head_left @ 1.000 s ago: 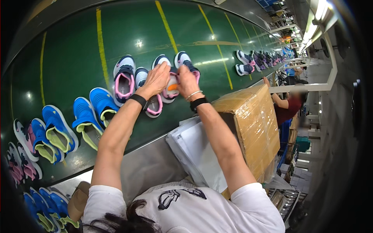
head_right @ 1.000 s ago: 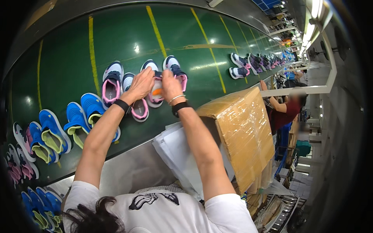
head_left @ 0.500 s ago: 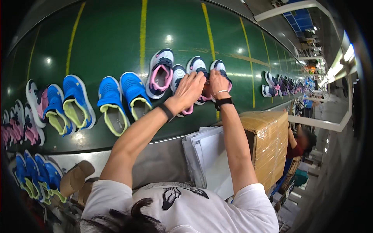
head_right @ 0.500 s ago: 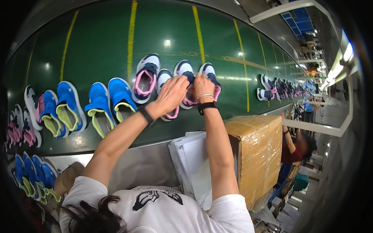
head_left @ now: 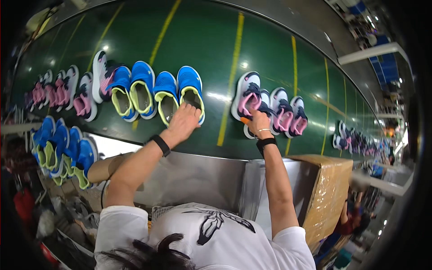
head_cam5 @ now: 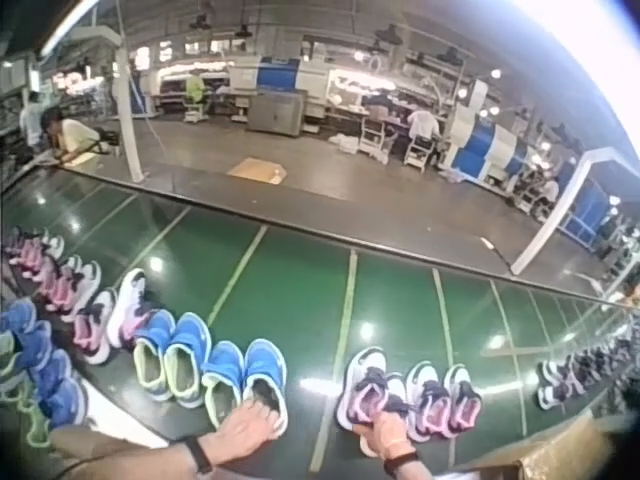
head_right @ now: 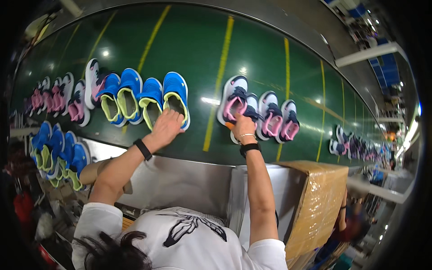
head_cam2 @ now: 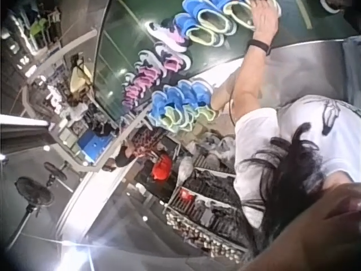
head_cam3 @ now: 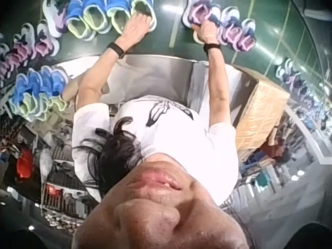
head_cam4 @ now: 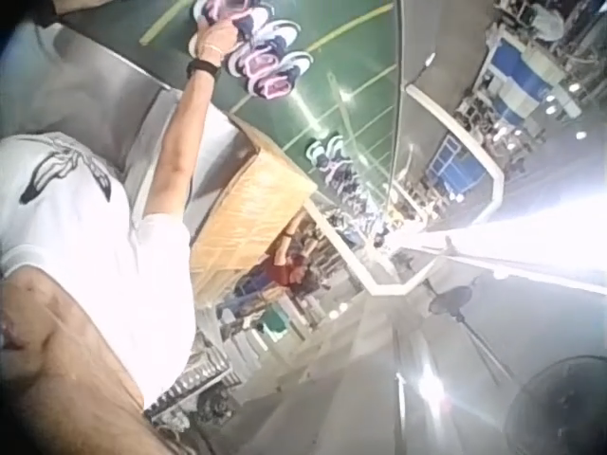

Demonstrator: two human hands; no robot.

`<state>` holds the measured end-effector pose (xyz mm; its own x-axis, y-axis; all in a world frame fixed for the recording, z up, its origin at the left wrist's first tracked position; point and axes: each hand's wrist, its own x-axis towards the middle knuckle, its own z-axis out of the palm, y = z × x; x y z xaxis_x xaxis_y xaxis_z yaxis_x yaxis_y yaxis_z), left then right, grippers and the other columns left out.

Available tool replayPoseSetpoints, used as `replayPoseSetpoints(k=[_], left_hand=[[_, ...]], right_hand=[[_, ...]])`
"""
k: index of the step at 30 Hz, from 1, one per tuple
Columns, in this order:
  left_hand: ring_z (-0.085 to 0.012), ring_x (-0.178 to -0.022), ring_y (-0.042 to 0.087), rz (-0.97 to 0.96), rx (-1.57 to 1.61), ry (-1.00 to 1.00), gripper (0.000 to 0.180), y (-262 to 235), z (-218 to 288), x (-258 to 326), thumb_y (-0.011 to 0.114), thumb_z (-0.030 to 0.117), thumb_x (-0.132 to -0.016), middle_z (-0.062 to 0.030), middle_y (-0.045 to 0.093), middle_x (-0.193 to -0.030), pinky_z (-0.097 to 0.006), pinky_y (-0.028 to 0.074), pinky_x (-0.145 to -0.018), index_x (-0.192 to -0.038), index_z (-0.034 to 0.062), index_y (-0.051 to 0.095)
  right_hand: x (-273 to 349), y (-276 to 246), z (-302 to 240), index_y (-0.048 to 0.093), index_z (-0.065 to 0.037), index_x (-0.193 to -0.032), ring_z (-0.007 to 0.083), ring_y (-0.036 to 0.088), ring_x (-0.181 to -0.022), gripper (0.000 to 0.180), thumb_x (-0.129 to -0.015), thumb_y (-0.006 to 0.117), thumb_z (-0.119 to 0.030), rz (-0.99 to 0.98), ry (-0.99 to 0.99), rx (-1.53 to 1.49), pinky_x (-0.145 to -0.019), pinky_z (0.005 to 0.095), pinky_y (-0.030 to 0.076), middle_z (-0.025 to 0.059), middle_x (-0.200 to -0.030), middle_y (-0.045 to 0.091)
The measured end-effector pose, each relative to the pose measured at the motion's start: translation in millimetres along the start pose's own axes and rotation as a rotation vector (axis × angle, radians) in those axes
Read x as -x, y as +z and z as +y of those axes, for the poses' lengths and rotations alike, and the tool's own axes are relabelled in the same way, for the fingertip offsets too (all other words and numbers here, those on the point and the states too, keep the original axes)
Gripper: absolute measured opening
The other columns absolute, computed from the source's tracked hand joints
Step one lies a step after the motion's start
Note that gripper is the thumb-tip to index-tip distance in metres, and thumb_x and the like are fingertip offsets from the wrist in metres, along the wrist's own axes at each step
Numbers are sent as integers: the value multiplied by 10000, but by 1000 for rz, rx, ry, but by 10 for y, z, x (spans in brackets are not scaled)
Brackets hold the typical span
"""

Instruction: The person wraps shoe inserts in paper and stuffs them into shoes on a conveyor belt. After finishing the available inserts, they walk to a storage rack to retrieve a new pack of shoe forms.

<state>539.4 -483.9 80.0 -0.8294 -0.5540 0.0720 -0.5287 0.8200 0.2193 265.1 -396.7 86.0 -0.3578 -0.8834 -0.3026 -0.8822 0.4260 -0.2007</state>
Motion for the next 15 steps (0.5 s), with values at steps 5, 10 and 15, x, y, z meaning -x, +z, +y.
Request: replayPoseSetpoints(k=[5,10,15], left_hand=[[-271,-864,526,51,-40,-60,375,-177,-673,359,761,260,-657,-101,536,-840,-377,398,-851,-858,56,519],[-334,-994,517,233,161,-147,430,-590,-701,661,743,222,-699,-150,545,-966,-414,377,-933,-1006,39,503],[-259,-917,584,622,387,-614,246,-1369,-581,2009,671,51,-758,-108,597,-978,-329,449,-820,-978,14,568]], right_hand=[[-48,226,-430,656,-61,-861,372,642,-778,342,-700,758,-345,123,-134,-40,-687,452,511,188,-791,660],[-113,500,-1158,643,-71,-888,393,626,-770,314,-685,767,-276,192,-374,-100,-674,461,508,237,-845,624],[135,196,-1605,534,-83,-1131,370,625,-760,477,-707,736,-169,244,-508,-72,-647,435,506,196,-873,612]])
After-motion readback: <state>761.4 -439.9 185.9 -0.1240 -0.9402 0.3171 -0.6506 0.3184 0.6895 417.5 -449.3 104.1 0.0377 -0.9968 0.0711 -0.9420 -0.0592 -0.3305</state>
